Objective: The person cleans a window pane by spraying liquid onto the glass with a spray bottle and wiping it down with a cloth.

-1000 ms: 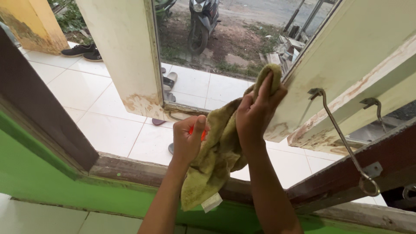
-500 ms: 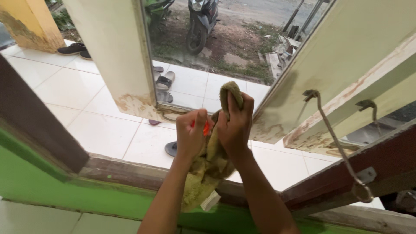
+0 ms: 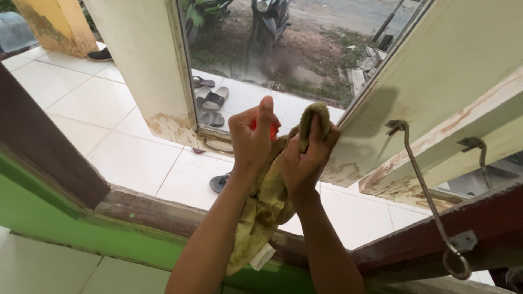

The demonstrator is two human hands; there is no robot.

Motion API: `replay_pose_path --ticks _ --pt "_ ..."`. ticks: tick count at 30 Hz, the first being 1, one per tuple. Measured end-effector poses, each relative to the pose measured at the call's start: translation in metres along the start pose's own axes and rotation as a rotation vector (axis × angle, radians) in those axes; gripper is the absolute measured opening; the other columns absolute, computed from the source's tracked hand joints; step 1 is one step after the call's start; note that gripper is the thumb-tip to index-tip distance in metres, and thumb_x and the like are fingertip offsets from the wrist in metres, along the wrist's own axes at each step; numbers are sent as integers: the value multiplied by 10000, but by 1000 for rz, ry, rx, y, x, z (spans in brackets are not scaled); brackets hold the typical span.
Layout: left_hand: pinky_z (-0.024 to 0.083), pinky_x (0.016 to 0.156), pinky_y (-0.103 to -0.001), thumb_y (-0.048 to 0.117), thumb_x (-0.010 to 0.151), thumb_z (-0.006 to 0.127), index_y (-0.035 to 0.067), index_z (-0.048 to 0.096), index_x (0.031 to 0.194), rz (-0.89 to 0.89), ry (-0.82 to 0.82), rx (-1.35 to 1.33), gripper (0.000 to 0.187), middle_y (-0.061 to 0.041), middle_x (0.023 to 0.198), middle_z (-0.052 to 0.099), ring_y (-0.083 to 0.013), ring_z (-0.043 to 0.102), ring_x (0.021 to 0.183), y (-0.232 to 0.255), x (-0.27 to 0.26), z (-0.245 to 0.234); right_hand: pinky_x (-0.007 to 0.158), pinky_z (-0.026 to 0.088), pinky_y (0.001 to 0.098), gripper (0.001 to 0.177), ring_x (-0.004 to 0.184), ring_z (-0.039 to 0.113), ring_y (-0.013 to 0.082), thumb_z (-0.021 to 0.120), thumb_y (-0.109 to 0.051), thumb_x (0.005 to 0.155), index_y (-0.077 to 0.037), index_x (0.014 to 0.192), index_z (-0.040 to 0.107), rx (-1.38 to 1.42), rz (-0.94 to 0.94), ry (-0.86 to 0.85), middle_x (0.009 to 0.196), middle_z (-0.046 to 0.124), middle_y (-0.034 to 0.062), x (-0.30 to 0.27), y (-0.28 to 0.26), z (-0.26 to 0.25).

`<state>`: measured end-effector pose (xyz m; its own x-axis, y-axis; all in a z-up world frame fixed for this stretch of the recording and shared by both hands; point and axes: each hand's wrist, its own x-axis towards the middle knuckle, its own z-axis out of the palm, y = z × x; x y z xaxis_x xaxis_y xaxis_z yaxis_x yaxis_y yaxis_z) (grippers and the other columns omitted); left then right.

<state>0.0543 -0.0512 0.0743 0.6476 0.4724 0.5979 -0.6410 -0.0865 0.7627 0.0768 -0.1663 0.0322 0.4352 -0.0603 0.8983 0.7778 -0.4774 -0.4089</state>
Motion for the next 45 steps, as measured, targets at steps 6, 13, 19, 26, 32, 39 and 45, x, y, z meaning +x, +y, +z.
replay_pose_path --ticks 6,13,19,26,32,39,45 --pt "349 453 -269 522 1022 510 41 666 583 16 -13 122 670 -2 463 533 -80 498 428 -5 -9 -11 1138 480 464 547 1312 526 377 555 46 937 70 1481 501 -63 -23 -8 1366 443 218 -3 0 3" --pt "413 509 -268 544 1079 517 50 645 651 8 -70 -57 665 1 555 575 -77 565 515 -9 -41 -50 1153 474 496 612 1355 502 398 573 52 936 39 1538 464 -181 -61 -12 1408 422 232 -5 0 7" --pt "354 424 -249 507 1048 532 25 668 682 -92 -112 -115 620 7 516 533 -75 522 439 -9 -70 -91 1103 536 425 607 1318 514 392 644 5 953 -44 1541 498 -365 -104 18 1393 431 227 11 -25 37" --pt "343 425 -251 448 1046 567 7 664 685 -196 -109 -181 578 -6 532 538 -64 489 450 -2 -63 -111 1071 506 474 593 1224 524 378 673 25 902 -55 1476 545 -488 -270 -213 1329 435 220 13 -73 55" --pt "383 442 -263 431 1045 558 1 665 664 -187 -106 -113 584 -24 518 543 -82 511 456 -13 -60 -123 1082 514 427 624 1259 503 348 656 58 922 -62 1521 525 -465 -217 -125 1357 444 201 3 -60 45" --pt "435 485 -266 400 1045 574 -10 664 685 -219 -111 -216 553 -36 555 568 -100 543 497 -33 -57 -123 1157 492 423 702 1324 479 346 643 52 957 -94 1603 412 -424 -137 -36 1416 426 216 20 -54 57" --pt "345 478 -257 396 1083 568 -9 622 648 -191 -83 -226 596 -36 570 546 -85 451 501 -49 -50 -129 1055 470 488 638 1227 487 371 688 -9 886 -58 1497 509 -528 -352 -211 1317 430 226 13 -66 87"
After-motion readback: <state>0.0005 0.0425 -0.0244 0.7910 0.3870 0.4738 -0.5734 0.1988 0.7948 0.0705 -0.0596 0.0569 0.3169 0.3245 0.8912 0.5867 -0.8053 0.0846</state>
